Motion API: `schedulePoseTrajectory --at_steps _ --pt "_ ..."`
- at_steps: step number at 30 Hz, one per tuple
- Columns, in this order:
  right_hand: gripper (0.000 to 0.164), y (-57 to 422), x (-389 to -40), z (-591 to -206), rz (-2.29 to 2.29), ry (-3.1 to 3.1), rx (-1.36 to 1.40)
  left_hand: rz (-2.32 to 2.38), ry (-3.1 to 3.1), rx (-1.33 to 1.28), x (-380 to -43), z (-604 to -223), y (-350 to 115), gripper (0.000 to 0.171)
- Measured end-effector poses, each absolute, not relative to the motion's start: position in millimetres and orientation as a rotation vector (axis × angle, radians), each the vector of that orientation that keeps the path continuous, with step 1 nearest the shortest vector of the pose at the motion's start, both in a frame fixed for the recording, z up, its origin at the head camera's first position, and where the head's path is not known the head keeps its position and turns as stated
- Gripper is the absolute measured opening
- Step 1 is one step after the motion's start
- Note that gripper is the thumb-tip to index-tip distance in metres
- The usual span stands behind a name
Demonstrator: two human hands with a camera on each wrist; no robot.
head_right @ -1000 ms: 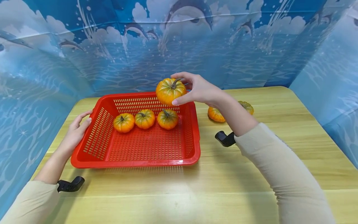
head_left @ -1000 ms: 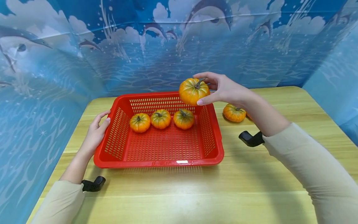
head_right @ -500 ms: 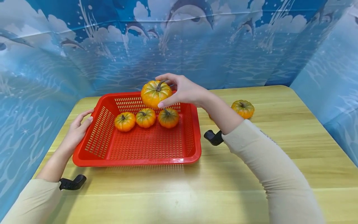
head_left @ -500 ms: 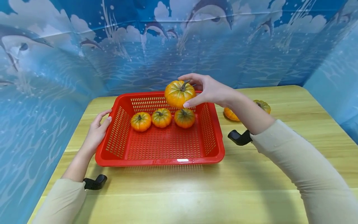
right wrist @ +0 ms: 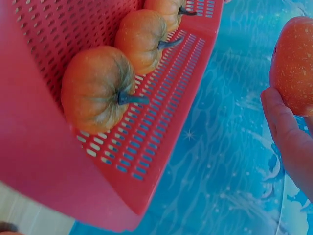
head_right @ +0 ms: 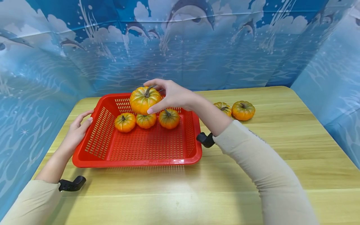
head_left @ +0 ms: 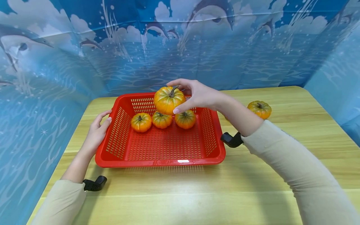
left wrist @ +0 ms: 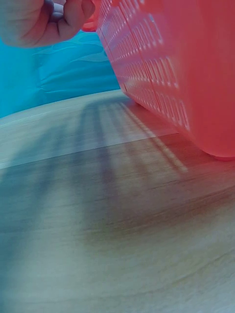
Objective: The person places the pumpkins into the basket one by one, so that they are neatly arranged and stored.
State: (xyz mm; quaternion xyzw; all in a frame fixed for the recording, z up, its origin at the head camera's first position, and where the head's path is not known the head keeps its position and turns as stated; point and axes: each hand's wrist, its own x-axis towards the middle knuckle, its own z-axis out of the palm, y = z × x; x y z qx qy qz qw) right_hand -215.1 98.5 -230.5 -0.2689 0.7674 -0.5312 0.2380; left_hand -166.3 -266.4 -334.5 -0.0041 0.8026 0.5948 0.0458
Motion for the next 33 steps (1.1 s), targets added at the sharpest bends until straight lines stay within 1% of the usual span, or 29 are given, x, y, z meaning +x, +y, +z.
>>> schedulePoseTrajectory --at_steps 19,33 --pt "0.072 67.8 -213.4 -247.0 -1.339 2.095 -0.844 1.805 2.466 -0.014 -167.0 -336.0 -267.7 0.057" --pt "0.074 42.1 -211.0 -263.2 -1.309 2.019 -0.859 1.826 2.445 -0.024 -168.8 -337.5 -268.4 0.056"
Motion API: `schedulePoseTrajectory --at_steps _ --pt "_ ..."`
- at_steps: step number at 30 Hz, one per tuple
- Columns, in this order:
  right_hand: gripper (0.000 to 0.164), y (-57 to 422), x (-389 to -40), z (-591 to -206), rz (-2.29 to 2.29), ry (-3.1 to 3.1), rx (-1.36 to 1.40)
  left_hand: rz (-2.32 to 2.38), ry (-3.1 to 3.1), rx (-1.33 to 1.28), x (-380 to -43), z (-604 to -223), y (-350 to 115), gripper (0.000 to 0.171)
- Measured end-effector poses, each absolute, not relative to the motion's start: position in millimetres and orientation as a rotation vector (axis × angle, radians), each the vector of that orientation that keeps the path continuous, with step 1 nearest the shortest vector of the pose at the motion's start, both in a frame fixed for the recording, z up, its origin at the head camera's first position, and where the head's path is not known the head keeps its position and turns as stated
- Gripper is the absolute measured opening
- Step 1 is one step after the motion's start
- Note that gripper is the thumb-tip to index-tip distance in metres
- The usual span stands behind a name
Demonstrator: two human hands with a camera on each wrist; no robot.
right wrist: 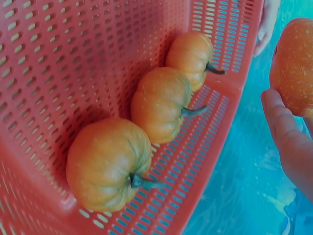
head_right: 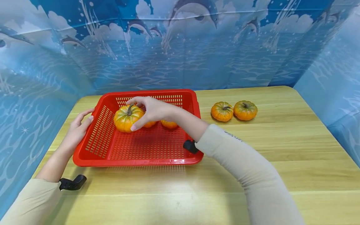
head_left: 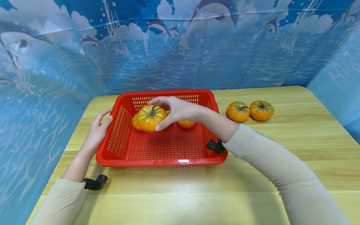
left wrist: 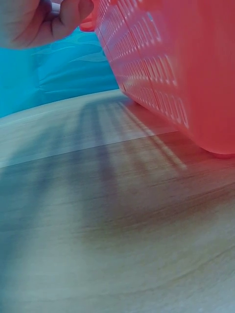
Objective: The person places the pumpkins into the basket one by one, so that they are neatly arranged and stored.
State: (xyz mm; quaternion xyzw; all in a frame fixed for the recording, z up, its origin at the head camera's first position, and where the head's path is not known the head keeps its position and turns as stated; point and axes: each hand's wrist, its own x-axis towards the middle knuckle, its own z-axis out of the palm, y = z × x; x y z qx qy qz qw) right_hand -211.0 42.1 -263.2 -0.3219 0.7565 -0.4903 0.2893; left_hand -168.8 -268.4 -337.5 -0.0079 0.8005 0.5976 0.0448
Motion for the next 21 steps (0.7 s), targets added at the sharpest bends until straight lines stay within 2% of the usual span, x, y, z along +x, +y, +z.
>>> schedulePoseTrajectory --at_steps 21 --pt "0.076 8.8 -211.4 -305.4 -1.131 2.033 -0.84 1.811 2.46 -0.045 -169.0 -336.0 -267.4 0.054"
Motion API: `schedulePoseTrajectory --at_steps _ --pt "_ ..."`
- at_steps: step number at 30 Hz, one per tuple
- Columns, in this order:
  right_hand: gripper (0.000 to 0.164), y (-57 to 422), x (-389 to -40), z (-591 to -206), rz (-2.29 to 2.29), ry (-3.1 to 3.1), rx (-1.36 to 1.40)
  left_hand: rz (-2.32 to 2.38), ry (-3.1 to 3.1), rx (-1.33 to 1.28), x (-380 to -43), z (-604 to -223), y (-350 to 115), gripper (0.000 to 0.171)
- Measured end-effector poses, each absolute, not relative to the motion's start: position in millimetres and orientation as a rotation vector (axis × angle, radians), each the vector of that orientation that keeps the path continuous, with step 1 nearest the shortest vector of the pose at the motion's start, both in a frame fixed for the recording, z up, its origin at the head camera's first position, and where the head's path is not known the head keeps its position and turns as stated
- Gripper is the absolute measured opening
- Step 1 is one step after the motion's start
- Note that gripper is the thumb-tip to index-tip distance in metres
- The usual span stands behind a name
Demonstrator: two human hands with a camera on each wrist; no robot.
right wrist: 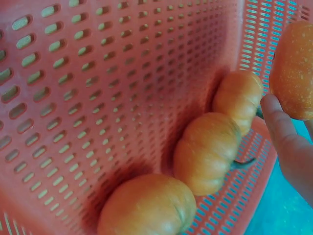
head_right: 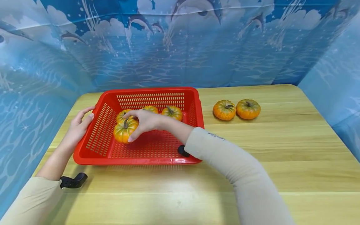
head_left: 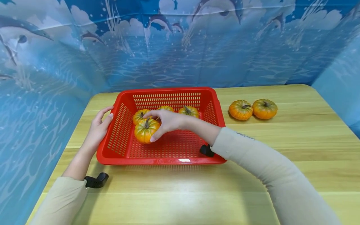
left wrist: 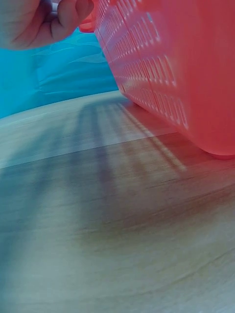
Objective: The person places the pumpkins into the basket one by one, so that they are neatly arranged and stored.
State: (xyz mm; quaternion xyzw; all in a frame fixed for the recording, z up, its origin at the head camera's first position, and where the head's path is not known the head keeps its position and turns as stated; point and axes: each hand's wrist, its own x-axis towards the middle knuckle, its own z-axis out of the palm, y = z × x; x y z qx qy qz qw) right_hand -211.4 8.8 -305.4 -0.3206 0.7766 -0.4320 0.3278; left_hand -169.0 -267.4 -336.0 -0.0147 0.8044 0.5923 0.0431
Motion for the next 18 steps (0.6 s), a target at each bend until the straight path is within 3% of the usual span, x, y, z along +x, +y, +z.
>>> schedulePoseTrajectory --at_steps 18 --pt "0.078 -11.8 -211.8 -332.5 -0.959 2.031 -0.834 1.785 2.487 -0.051 -169.2 -336.4 -265.5 0.054"
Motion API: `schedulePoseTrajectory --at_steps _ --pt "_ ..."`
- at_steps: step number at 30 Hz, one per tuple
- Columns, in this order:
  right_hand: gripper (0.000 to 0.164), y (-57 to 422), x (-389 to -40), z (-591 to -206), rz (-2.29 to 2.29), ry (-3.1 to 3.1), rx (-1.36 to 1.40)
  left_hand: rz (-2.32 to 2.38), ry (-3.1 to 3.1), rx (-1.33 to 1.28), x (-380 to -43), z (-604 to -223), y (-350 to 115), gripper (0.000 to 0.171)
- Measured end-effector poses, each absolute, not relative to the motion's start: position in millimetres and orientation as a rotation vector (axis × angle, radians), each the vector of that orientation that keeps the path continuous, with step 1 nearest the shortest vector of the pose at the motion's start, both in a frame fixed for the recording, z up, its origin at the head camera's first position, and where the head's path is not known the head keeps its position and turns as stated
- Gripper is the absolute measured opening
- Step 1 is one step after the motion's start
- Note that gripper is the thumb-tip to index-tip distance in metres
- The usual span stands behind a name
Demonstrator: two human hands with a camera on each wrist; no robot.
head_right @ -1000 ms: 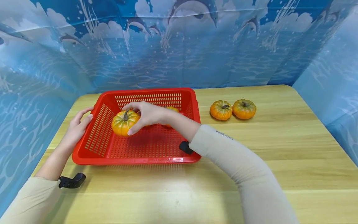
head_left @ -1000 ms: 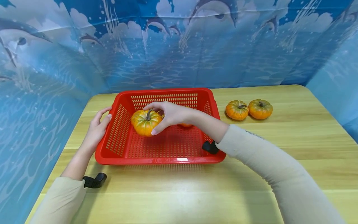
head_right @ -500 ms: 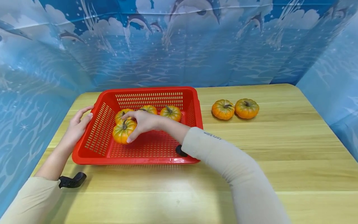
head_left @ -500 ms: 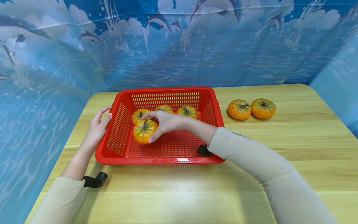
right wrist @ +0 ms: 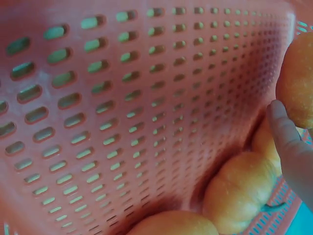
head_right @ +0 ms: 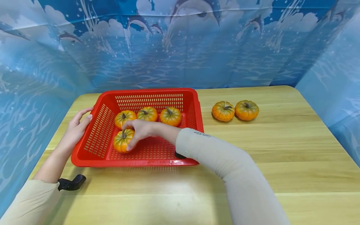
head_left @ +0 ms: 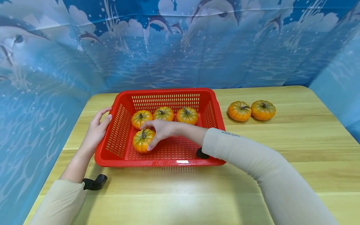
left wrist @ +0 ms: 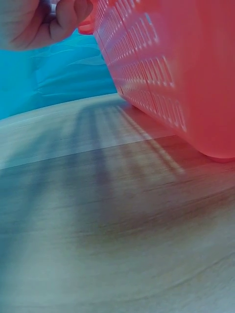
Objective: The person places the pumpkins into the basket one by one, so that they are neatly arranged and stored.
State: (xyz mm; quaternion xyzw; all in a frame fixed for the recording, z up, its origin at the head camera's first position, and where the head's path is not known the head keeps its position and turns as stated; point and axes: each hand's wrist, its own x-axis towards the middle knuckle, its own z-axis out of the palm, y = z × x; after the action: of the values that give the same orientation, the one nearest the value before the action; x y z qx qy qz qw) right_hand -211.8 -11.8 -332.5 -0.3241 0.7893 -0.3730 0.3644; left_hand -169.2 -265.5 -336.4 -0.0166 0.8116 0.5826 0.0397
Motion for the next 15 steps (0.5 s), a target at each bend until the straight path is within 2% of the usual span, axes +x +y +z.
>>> schedulePoseTrajectory --at_steps 15 --pt "0.077 -31.5 -212.3 -346.0 -0.918 2.053 -0.911 1.838 2.449 -0.061 -168.8 -337.1 -265.9 0.055"
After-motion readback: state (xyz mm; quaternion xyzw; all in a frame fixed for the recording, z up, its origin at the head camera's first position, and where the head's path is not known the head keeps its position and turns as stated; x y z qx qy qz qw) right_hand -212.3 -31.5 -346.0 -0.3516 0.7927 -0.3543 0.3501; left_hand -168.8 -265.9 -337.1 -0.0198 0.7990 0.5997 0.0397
